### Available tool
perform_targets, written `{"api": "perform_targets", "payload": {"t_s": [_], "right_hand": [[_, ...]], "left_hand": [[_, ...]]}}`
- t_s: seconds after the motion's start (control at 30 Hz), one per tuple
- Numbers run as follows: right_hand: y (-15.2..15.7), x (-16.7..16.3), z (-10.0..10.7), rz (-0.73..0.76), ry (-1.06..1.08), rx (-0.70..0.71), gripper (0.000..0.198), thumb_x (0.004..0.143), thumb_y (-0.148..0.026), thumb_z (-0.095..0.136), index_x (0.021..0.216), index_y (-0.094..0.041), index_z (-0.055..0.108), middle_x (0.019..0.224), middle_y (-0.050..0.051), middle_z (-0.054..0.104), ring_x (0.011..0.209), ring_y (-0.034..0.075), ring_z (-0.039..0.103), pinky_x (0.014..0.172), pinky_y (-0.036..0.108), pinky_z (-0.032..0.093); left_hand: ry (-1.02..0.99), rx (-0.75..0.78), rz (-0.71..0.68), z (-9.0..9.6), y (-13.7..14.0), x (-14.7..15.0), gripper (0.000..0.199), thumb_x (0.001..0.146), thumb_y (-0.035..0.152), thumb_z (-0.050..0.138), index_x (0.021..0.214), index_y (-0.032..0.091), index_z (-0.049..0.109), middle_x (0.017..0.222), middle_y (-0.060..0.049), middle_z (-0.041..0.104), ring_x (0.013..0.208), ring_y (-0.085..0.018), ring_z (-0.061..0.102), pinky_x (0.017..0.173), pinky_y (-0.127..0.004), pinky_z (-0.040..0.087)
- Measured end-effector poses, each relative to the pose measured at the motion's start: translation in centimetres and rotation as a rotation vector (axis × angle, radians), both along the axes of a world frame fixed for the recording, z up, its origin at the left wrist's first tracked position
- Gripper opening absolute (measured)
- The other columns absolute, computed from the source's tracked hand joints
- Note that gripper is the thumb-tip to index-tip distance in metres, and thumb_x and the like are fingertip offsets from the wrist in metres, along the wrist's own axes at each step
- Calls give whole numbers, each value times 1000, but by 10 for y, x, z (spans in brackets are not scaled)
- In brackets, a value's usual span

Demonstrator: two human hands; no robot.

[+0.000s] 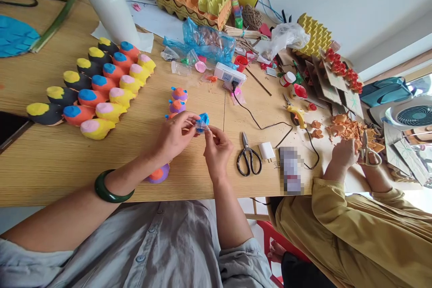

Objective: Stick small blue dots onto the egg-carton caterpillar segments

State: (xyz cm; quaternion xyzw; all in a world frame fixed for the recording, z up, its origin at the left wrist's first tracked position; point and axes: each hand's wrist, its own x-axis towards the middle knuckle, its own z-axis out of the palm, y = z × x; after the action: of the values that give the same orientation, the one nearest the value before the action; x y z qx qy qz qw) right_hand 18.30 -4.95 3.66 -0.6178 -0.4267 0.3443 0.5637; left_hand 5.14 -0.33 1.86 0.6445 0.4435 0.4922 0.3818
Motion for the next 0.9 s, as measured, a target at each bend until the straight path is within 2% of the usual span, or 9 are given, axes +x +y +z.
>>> {"api": "perform_targets", "payload": {"t_s": [0.07, 0.17, 0.27, 0.37, 0.47, 0.57, 0.7, 0.8, 0.9], "right_hand": [[1, -2, 2, 35, 177, -64, 32, 80, -50, 80, 85, -18, 77, 47, -8, 54, 33, 6, 36, 38, 24, 18], [2, -1, 5, 116, 374, -145, 37, 75, -54, 84, 78, -19, 72, 39, -11, 45, 33, 4, 26, 39, 25, 14], [0, 3, 8, 241, 486, -183, 41, 75, -56, 85, 72, -21, 65, 37, -12, 37, 35, 3, 21, 42, 24, 14], [0, 3, 7, 310, 507, -190, 46, 76, -60, 84, 70, -22, 59, 41, -12, 35, 38, 3, 19, 43, 23, 14], [3, 1, 5, 285, 436, -173, 52, 75, -64, 85, 69, -22, 55, 46, -11, 37, 41, 3, 21, 44, 22, 15], [6, 0, 3, 258, 379, -160, 55, 71, -67, 86, 70, -22, 54, 53, -10, 43, 44, 3, 25, 44, 22, 17], [12, 4, 5, 286, 371, -142, 54, 72, -67, 85, 73, -21, 57, 54, -10, 42, 45, 4, 28, 45, 22, 17], [18, 7, 8, 325, 372, -126, 52, 73, -66, 84, 74, -21, 58, 55, -10, 42, 46, 4, 27, 46, 22, 17], [23, 11, 13, 366, 423, -144, 52, 71, -63, 87, 72, -21, 58, 57, -9, 43, 47, 3, 25, 46, 22, 17]], "left_hand": [[-54, -114, -61, 5, 0, -5, 22, 89, 9, 63, 108, 17, 69, 98, -6, 79, 73, -14, 77, 64, -22, 63], [-149, -278, -178, 12, -1, -13, 14, 89, 23, 69, 100, 14, 73, 96, -9, 82, 74, -18, 80, 68, -28, 67], [-229, -359, -262, 14, -3, -17, 24, 85, 37, 76, 90, 14, 76, 89, -9, 82, 77, -21, 81, 73, -33, 70], [-232, -366, -281, 11, -1, -20, 27, 82, 42, 78, 84, 15, 78, 84, -8, 81, 75, -21, 79, 72, -35, 70], [-180, -299, -267, 9, 3, -24, 24, 79, 41, 80, 77, 18, 79, 86, -9, 79, 74, -21, 78, 74, -37, 69], [-156, -328, -282, 13, 5, -29, 21, 77, 38, 82, 72, 19, 78, 82, -9, 78, 71, -21, 74, 71, -36, 67], [-236, -481, -305, 33, 2, -31, 18, 76, 34, 83, 72, 17, 78, 69, -5, 70, 56, -13, 58, 49, -25, 50], [-362, -633, -370, 46, -1, -28, 20, 75, 38, 86, 72, 20, 77, 53, 2, 54, 46, -7, 41, 39, -20, 33], [-506, -750, -433, 53, -4, -27, 24, 71, 40, 90, 73, 21, 77, 46, 8, 36, 40, -3, 23, 37, -19, 33]]}}
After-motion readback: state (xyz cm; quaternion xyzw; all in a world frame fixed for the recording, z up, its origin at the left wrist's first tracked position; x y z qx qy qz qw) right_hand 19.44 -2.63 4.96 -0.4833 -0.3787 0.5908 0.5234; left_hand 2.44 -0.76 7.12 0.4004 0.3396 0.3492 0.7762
